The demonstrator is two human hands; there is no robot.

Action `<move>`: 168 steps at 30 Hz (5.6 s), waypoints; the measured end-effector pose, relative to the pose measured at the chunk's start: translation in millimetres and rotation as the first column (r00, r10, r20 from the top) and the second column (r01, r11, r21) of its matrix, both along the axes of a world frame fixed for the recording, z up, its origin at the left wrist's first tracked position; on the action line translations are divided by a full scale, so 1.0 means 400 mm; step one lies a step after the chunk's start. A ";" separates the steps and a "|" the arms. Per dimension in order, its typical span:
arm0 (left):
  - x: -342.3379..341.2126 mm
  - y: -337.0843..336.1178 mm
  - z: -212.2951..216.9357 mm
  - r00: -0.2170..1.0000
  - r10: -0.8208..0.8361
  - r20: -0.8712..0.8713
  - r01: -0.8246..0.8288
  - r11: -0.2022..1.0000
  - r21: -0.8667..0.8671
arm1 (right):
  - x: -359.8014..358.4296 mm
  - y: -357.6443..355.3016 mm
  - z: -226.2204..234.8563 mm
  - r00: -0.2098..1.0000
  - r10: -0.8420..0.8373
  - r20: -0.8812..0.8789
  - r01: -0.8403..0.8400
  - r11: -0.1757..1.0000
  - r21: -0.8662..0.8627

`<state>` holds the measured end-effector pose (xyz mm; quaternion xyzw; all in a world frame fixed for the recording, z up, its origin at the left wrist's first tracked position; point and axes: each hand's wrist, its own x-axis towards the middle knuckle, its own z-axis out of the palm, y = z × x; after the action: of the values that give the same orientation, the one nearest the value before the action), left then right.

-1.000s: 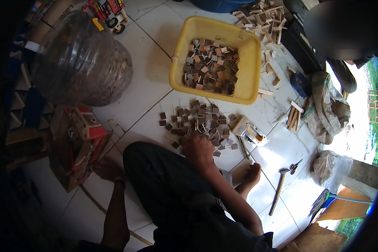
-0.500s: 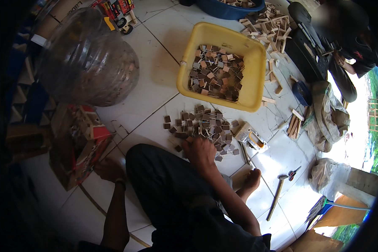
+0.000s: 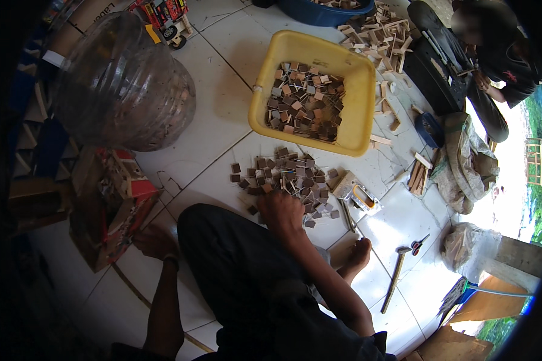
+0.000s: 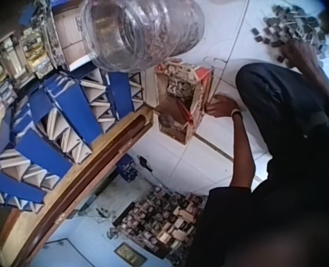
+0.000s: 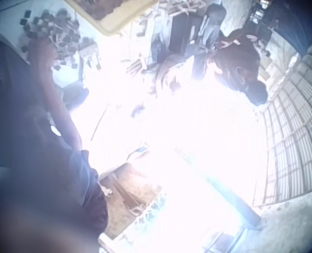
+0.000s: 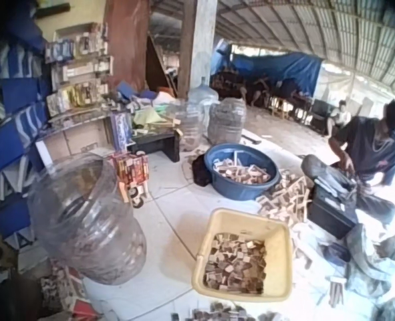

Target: The person sits on the floor and repeatedly picks up small wooden blocks from a yellow bin, then places them onto a growing pile on the floor. The person handles the blocks one at a time with their right hand while remaining seated.

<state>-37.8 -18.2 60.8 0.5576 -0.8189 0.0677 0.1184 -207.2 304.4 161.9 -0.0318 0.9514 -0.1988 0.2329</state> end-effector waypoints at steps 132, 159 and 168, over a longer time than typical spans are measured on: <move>-0.001 -0.013 -0.017 0.995 0.022 0.102 -0.017 0.999 -0.049 | 0.015 0.269 0.059 0.994 0.063 0.093 0.012 0.762 -0.647; 0.022 -0.036 -0.054 0.992 0.043 0.117 -0.034 0.996 -0.078 | -0.230 0.530 0.031 0.791 -0.492 0.364 0.542 0.285 -0.791; 0.019 -0.029 -0.052 0.991 0.032 0.132 -0.019 0.995 -0.100 | -0.037 0.442 0.085 0.926 0.084 0.369 0.107 0.877 -0.468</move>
<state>-30.2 -29.9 40.1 0.5556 -0.8134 0.1469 0.0898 -221.9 481.2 196.0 -0.0439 0.8095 -0.4318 0.3954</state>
